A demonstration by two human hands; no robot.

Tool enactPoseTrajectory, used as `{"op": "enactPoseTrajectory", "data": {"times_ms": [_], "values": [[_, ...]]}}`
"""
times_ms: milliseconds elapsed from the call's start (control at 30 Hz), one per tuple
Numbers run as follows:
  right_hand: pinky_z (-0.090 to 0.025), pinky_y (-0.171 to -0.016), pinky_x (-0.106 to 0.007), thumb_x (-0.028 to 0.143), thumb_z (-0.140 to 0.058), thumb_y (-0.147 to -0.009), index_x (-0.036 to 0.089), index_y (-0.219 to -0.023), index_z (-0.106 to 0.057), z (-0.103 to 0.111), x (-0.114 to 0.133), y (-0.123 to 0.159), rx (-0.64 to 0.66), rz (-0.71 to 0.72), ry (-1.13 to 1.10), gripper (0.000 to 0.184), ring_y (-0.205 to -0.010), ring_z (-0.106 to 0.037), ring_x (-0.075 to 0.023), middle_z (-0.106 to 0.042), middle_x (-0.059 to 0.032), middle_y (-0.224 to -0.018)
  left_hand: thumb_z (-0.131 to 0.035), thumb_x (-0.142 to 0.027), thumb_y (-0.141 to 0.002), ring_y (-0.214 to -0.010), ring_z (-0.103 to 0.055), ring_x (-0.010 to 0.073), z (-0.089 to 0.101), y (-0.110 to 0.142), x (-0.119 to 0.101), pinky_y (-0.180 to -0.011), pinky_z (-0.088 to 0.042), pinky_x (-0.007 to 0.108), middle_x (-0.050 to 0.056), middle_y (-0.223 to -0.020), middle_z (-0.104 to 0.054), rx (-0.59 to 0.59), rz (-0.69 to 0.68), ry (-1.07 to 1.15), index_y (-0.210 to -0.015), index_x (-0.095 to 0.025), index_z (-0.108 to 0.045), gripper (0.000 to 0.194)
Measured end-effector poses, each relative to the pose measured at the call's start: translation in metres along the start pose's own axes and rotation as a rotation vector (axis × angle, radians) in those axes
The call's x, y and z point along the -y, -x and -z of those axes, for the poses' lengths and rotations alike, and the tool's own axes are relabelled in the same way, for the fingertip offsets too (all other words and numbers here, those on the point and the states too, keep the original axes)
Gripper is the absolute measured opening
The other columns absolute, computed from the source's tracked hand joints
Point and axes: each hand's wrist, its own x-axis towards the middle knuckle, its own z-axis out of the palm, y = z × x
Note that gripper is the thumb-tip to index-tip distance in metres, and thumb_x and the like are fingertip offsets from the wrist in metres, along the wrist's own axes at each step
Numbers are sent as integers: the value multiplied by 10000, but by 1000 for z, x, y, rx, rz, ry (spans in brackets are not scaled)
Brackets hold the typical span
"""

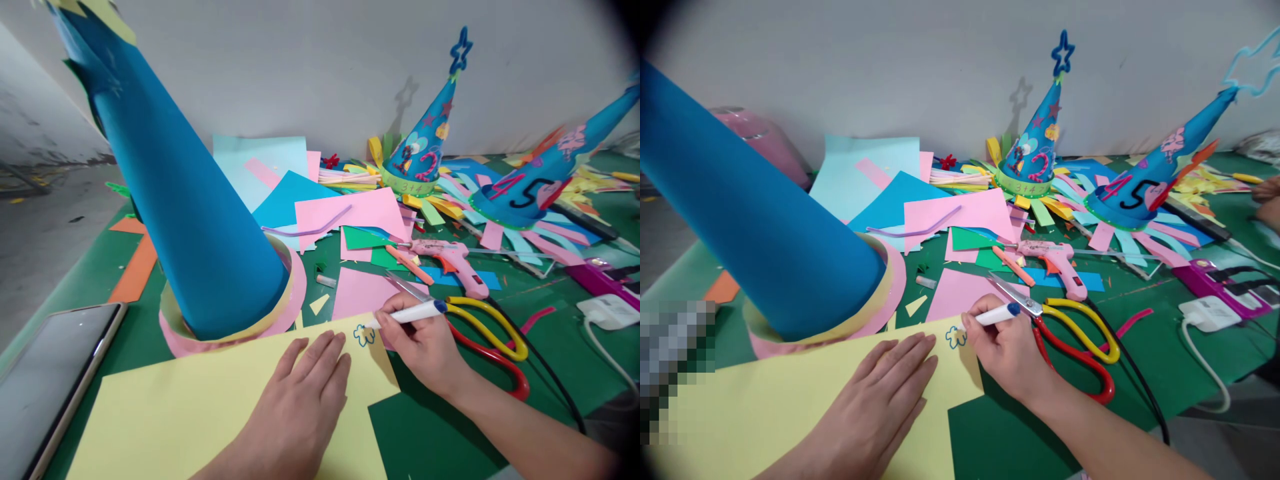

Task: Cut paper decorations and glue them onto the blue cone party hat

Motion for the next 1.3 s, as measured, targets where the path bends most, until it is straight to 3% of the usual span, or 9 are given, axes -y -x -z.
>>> {"op": "enactPoseTrajectory", "data": {"times_ms": [200,433,633,1300], "values": [[-355,-455,-242,259,-480,-825,204,-726,-496,1,3,-1,-20,15,41,115,-482,-421,-112,-441,41,-545,-412,-170,-818,-1207,-350,277,4,1,2,-912,-329,433,110,-1323,-422,40,-59,-39,-1203,-148,-457,389],[-351,-465,-242,248,-483,-823,199,-711,-494,2,5,-3,-37,45,66,122,-488,-419,-109,-441,43,-541,-372,-191,-840,-1201,-360,259,1,1,0,-932,-318,421,87,-1305,-450,2,-11,-4,-1168,-173,-493,350],[-340,-444,-243,250,-484,-821,202,-702,-489,2,4,-3,-29,33,42,128,-474,-408,-110,-430,44,-534,-397,-183,-827,-1208,-348,269,1,1,2,-918,-334,427,99,-1328,-418,45,-41,-38,-1196,-166,-468,376],[-341,-423,-274,266,-482,-816,228,-697,-484,3,3,-2,-11,-9,21,125,-468,-425,-136,-443,25,-526,-396,-192,-839,-1194,-370,264,2,0,1,-936,-307,411,97,-1311,-440,5,-33,-12,-1181,-161,-486,355]]}}
